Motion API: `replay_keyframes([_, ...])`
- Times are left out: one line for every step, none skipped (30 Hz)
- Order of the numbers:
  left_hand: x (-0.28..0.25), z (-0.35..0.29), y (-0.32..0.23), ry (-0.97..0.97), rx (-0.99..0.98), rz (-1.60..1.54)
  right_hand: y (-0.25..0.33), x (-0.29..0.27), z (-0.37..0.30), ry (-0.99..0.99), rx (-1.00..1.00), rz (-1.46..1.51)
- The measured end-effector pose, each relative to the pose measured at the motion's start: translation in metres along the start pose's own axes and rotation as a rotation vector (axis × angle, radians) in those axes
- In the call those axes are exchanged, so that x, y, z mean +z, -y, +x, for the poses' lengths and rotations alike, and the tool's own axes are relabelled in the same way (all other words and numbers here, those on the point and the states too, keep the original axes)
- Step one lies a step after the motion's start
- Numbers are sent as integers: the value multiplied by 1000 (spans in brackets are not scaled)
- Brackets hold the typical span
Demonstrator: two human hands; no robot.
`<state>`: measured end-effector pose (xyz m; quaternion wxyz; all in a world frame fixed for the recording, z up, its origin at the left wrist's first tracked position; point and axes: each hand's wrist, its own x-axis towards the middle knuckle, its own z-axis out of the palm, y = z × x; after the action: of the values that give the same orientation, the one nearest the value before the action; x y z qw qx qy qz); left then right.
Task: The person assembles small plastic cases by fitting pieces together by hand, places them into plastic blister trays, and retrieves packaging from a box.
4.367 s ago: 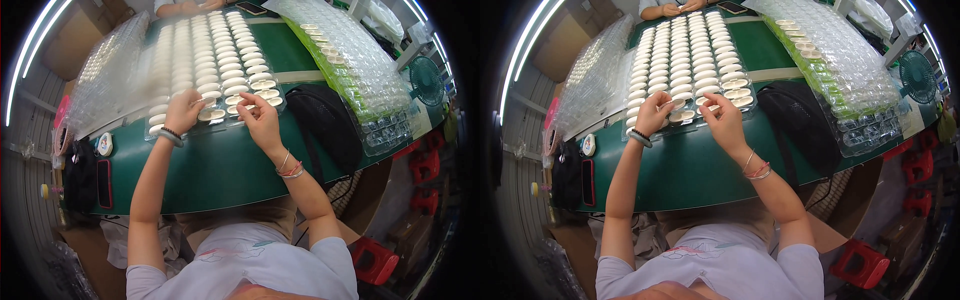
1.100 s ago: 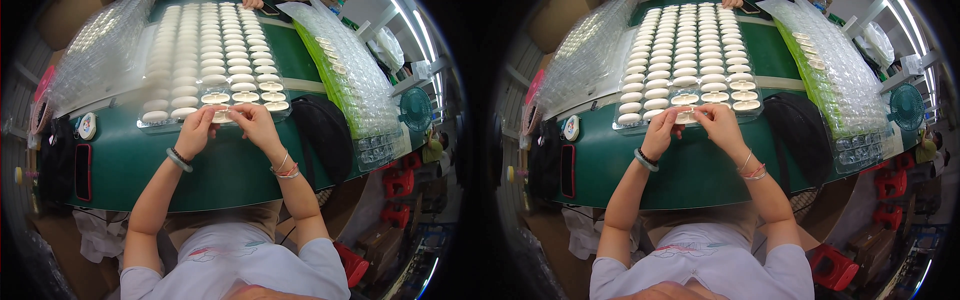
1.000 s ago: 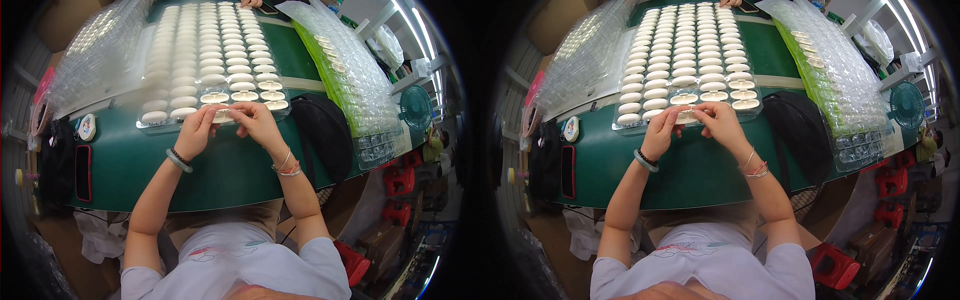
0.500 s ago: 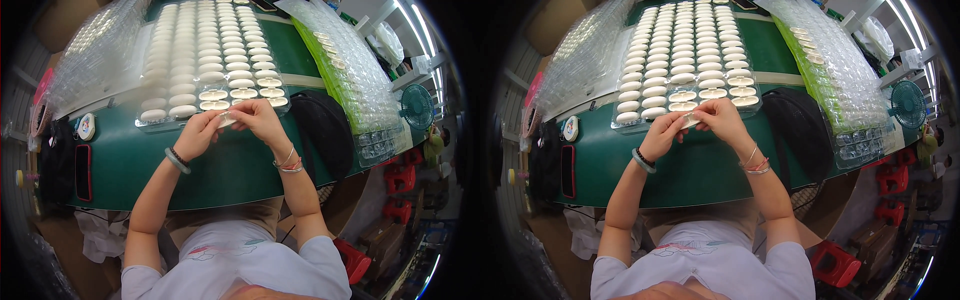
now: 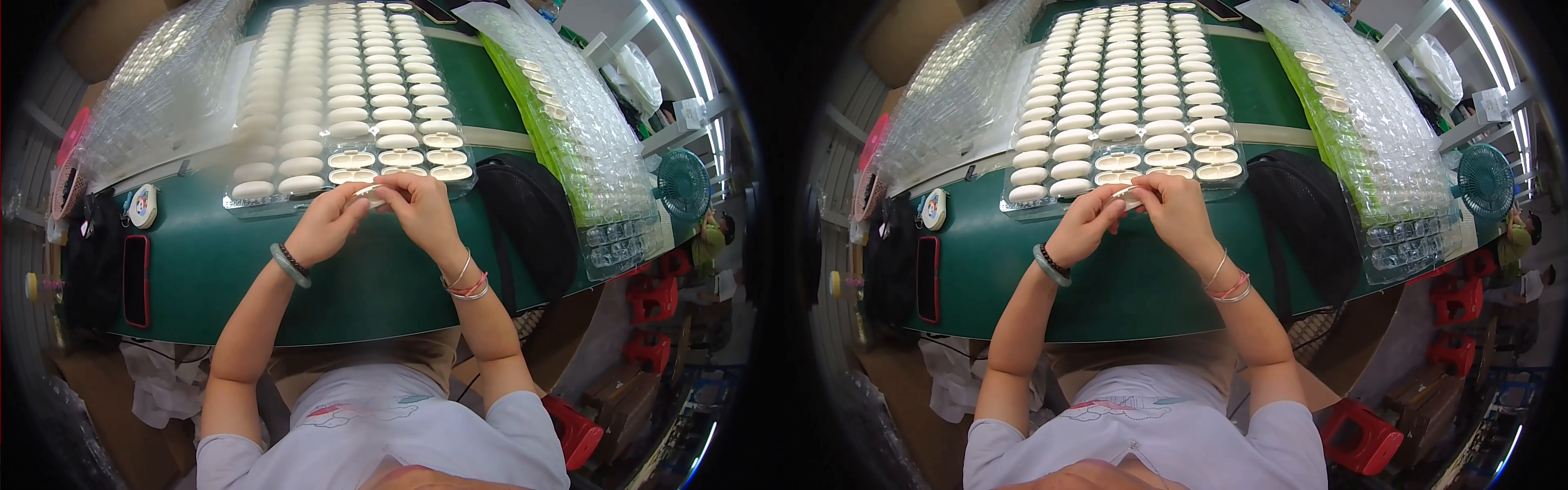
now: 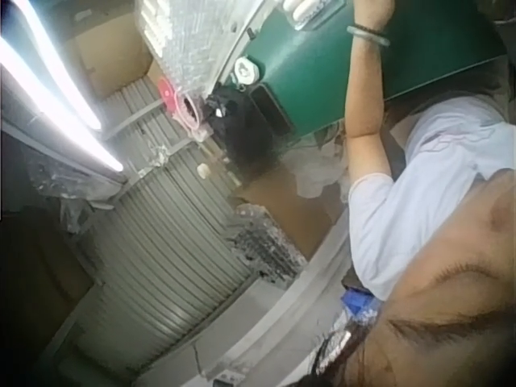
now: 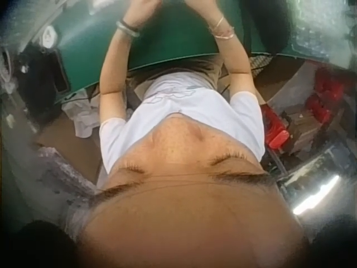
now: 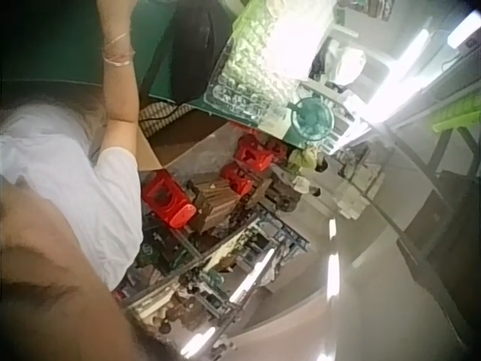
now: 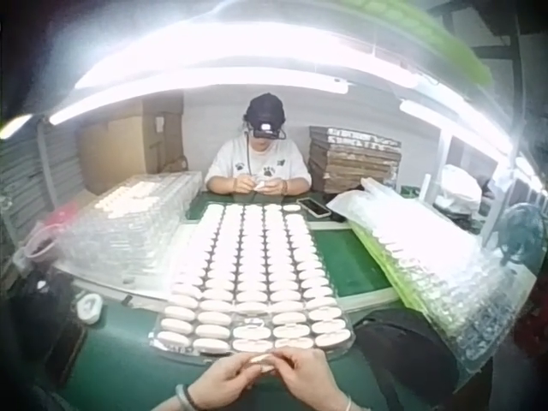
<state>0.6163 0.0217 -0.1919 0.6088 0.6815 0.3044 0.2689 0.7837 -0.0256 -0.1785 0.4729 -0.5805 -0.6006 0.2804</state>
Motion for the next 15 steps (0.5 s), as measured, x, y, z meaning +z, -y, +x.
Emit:
replay_keyframes([1,0,1,-3,0,0,1,0,0,3,-1,0])
replay_keyframes([3,1,2,-13,-28,-35,5,1,-1,8,14,-5])
replay_keyframes([4,1,3,-20,-57,-71,7,1,-2,11,31,-11])
replay_keyframes([2,1,4,-20,-58,-71,6,1,-3,12,32,-11])
replay_keyframes([-2,3,4,11,-76,-140,5,1,-2,15,45,94])
replay_keyframes([-5,5,5,41,-92,-208,4,1,-2,18,56,199])
replay_keyframes([-5,5,4,41,-92,-208,4,0,-1,18,56,198])
replay_keyframes([-5,4,3,35,-103,-238,5,-1,0,55,115,235])
replay_keyframes([-4,3,2,31,-114,-270,7,-2,-1,90,177,270])
replay_keyframes([-4,2,1,33,-115,-273,8,-3,-1,89,178,268])
replay_keyframes([-3,1,-1,15,-105,-253,10,-4,-1,88,186,264])
replay_keyframes([-2,1,-2,-5,-95,-233,10,-5,-1,89,192,259])
replay_keyframes([-2,0,-2,-6,-96,-235,10,-5,-2,90,193,258])
replay_keyframes([-1,-1,-3,-7,-100,-214,8,-3,-2,63,183,271])
replay_keyframes([-2,-1,-3,-10,-103,-192,7,-1,-2,37,172,285])
